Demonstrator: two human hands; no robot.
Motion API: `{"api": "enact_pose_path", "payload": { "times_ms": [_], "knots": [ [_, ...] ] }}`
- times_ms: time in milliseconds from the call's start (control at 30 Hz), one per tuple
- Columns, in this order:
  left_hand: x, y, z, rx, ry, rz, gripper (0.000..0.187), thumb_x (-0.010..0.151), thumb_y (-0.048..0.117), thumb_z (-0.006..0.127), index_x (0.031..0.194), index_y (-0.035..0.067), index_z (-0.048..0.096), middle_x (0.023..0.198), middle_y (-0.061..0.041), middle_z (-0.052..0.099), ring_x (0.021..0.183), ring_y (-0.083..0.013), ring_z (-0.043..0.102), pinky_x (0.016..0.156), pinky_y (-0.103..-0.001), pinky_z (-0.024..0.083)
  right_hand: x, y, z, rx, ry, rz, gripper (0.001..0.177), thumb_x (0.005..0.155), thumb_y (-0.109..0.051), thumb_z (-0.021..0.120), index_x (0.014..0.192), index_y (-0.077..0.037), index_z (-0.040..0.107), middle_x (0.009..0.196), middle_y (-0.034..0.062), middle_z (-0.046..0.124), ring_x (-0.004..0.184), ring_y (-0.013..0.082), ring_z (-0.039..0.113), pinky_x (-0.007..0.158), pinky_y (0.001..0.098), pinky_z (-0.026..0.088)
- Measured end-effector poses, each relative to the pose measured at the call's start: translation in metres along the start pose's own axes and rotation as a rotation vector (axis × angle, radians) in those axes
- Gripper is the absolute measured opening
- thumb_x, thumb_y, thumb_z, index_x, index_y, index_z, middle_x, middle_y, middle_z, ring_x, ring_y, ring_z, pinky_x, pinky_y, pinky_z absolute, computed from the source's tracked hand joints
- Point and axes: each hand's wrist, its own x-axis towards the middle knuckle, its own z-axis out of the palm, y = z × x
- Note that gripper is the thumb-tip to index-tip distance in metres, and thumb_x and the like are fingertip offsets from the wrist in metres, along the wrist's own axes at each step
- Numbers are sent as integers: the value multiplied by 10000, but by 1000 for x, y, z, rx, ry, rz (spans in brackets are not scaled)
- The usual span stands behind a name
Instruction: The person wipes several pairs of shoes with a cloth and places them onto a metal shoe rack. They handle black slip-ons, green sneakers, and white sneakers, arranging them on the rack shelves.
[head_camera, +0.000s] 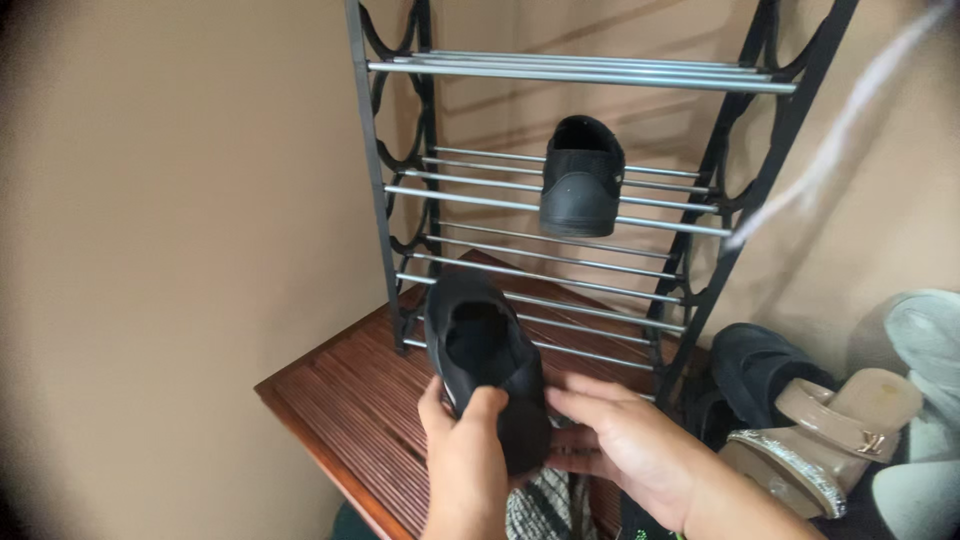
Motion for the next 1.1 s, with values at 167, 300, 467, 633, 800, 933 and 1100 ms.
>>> {"api": "enact_pose_path", "payload": {
  "times_ms": [167, 300, 467, 633, 800, 933, 1100],
  "knots": [
    [37, 22, 14, 91, -100, -9, 668, 830, 245, 658, 1469, 240, 460, 1131, -155, 684, 947, -286, 686, 704, -433, 571, -7, -27, 10, -89, -89, -68, 496, 917, -343, 655, 1379, -161, 662, 1111, 36, 703, 958, 173, 688, 860, 350, 584],
    [96, 40, 45, 17, -255, 120, 619, 801, 185, 652, 1416, 157, 591, 1125, -142, 722, 986, -293, 687, 774, -413, 578, 6, -49, 22, -119, -90, -113, 608, 897, -355, 660, 1471, -189, 551, 1210, 28, 703, 1019, 181, 702, 871, 341, 575],
    [162, 64, 70, 33, -235, -22, 583, 839, 227, 682, 1405, 255, 546, 1229, -148, 664, 1032, -340, 648, 743, -544, 542, 40, -67, 39, -58, -93, -176, 722, 855, -308, 671, 1529, -170, 450, 1314, 13, 661, 1077, 190, 696, 909, 346, 564],
    [209, 82, 61, 13, -40, -76, 614, 852, 188, 712, 1434, 234, 521, 1359, -138, 613, 1131, -376, 634, 769, -604, 552, 83, -70, 66, -54, -109, -154, 763, 854, -308, 681, 1549, -155, 407, 1384, 23, 618, 1103, 202, 678, 940, 369, 561],
    [231, 95, 41, 83, 21, 22, 613, 832, 234, 727, 1418, 281, 555, 1360, -98, 627, 1147, -341, 644, 799, -509, 615, 116, -77, 93, -82, -151, -184, 791, 858, -315, 666, 1575, -171, 362, 1397, 27, 596, 1108, 189, 666, 921, 356, 555],
    [226, 107, 36, 211, 11, 33, 660, 841, 292, 737, 1462, 310, 512, 1438, -104, 574, 1218, -332, 632, 855, -496, 624, 125, -79, 106, -91, -194, -160, 804, 878, -319, 662, 1579, -141, 312, 1458, 39, 564, 1134, 212, 685, 932, 359, 559],
    [206, 114, 30, 151, 182, -186, 772, 888, 430, 773, 1550, 311, 393, 1588, -120, 249, 1381, -372, 425, 990, -514, 540, 110, -74, 101, -75, -213, -174, 796, 855, -308, 671, 1571, -138, 369, 1478, 84, 569, 1127, 226, 694, 922, 363, 536]
  ]
}}
